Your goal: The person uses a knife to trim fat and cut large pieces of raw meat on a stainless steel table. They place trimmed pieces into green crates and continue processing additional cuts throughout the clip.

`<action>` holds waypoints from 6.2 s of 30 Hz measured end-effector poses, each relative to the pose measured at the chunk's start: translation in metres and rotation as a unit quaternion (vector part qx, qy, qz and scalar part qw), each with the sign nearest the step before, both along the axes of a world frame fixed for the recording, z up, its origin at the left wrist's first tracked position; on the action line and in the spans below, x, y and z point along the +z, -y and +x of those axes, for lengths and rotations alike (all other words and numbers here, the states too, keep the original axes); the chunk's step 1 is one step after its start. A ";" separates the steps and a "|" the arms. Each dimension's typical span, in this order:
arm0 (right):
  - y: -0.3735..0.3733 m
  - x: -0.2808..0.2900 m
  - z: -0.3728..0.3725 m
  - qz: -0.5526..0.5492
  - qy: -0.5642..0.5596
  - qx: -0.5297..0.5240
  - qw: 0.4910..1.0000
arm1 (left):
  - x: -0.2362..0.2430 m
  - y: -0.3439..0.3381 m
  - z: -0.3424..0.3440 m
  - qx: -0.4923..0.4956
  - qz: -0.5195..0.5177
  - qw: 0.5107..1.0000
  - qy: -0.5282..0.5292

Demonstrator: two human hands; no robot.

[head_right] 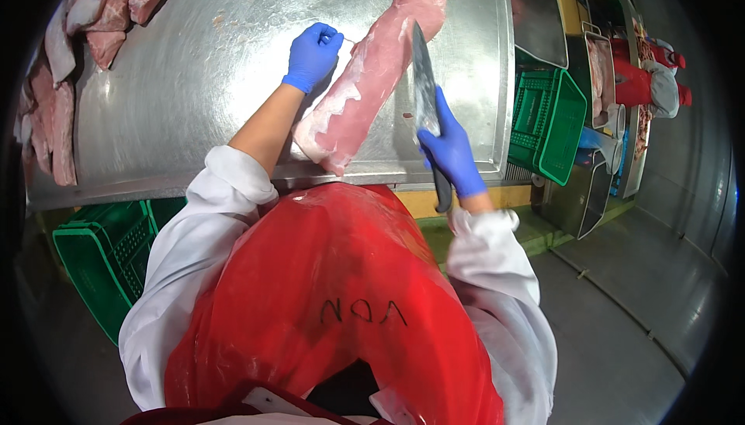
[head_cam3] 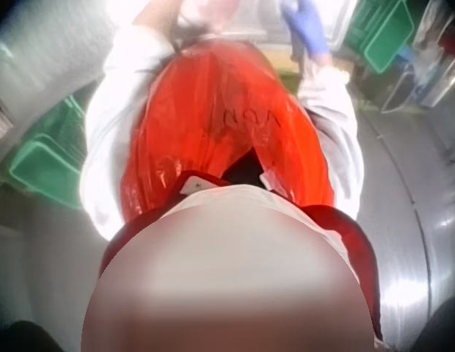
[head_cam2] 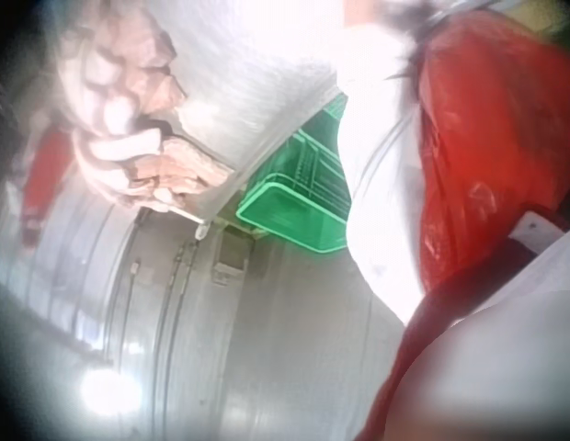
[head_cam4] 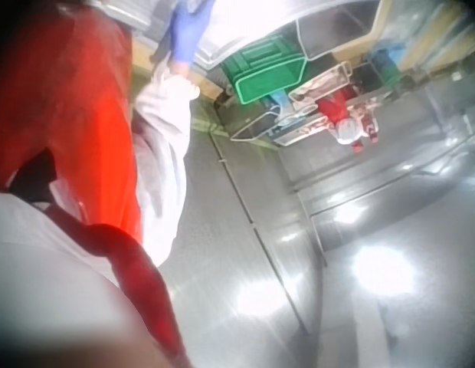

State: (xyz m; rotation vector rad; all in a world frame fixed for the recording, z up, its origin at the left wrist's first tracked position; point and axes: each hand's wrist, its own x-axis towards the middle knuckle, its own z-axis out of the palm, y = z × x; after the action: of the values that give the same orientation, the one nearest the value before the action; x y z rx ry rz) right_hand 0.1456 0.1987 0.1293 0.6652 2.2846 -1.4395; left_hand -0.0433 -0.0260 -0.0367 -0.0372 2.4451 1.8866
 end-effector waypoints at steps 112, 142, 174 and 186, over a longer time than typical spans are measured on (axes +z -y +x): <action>0.049 -0.080 -0.070 -0.095 -0.167 0.641 0.743 | 0.163 0.180 0.130 0.102 0.719 0.682 -0.085; -0.004 -0.103 -0.153 0.125 -0.206 0.273 0.931 | 0.050 0.007 0.118 -0.098 -0.461 0.880 -0.055; -0.228 -0.070 0.162 0.045 -0.149 -0.034 0.987 | 0.107 -0.226 -0.044 -0.310 -0.463 0.828 0.058; -0.314 -0.086 0.253 0.091 -0.028 -0.189 0.977 | 0.041 -0.264 -0.076 -0.174 0.296 0.868 0.358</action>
State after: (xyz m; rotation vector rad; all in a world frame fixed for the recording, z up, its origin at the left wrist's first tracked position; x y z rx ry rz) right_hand 0.3985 0.5130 0.0431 1.1825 2.4500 -1.4280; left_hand -0.1196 0.2379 0.0047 -0.2097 1.2536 1.8959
